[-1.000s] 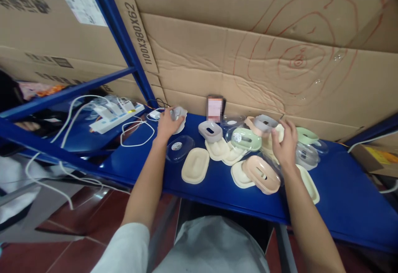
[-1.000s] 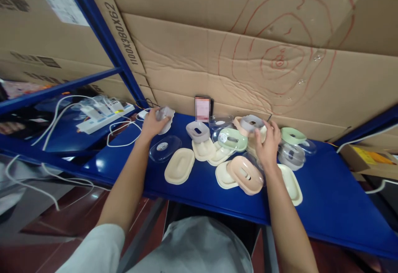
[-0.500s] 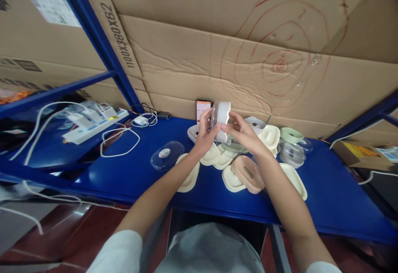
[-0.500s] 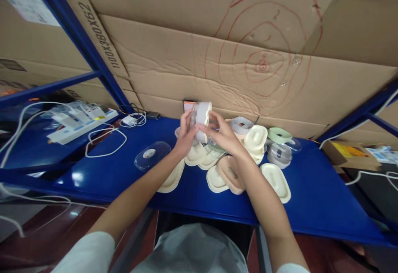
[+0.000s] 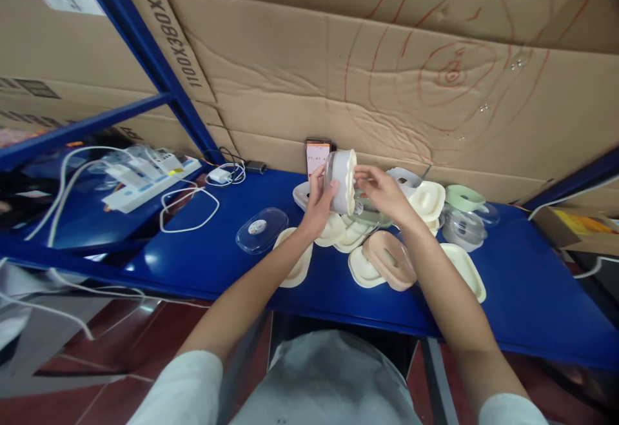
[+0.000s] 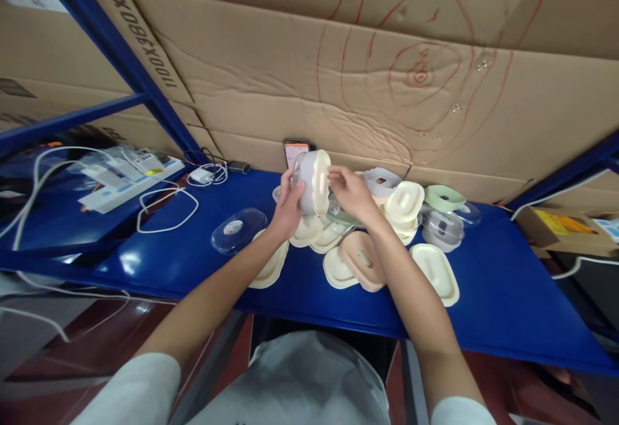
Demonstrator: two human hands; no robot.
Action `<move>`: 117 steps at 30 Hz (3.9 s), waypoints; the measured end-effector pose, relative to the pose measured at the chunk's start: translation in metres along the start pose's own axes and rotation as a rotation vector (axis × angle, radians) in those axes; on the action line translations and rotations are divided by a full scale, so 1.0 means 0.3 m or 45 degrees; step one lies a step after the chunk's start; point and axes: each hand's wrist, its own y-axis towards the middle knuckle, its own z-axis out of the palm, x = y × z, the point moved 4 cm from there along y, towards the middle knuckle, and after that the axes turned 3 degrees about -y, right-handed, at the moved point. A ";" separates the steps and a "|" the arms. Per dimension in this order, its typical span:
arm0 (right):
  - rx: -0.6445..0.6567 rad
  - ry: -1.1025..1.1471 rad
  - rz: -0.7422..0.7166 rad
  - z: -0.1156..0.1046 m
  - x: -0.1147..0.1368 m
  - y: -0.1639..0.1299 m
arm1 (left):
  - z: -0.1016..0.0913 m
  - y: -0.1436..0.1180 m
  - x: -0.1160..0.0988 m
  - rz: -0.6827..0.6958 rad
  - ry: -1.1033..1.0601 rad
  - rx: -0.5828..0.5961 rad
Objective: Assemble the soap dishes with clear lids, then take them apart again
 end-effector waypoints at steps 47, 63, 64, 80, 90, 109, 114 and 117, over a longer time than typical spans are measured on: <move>-0.260 -0.671 -0.248 0.052 0.131 -0.076 | 0.004 -0.016 0.000 0.007 -0.064 -0.005; -0.336 -0.825 -0.131 -0.005 0.111 -0.047 | -0.037 -0.002 0.041 0.061 0.035 -0.167; -0.349 -0.815 -0.130 -0.011 0.108 -0.045 | -0.039 0.000 0.043 0.040 0.007 -0.174; -0.229 -0.310 0.004 -0.103 0.056 -0.006 | 0.034 -0.025 -0.016 -0.066 -0.049 0.029; -0.412 -0.590 0.040 -0.142 -0.034 0.044 | -0.526 0.112 -0.266 -0.304 1.568 -0.673; -0.258 -1.108 -0.276 -0.088 -0.006 0.010 | -0.367 0.074 -0.084 -0.609 1.803 -0.081; 0.147 -1.175 -0.497 0.048 0.117 -0.068 | -0.349 0.085 -0.100 -0.572 1.819 -0.066; 0.285 -1.103 -0.632 0.096 0.223 -0.156 | -0.348 0.068 -0.151 -0.486 1.814 -0.062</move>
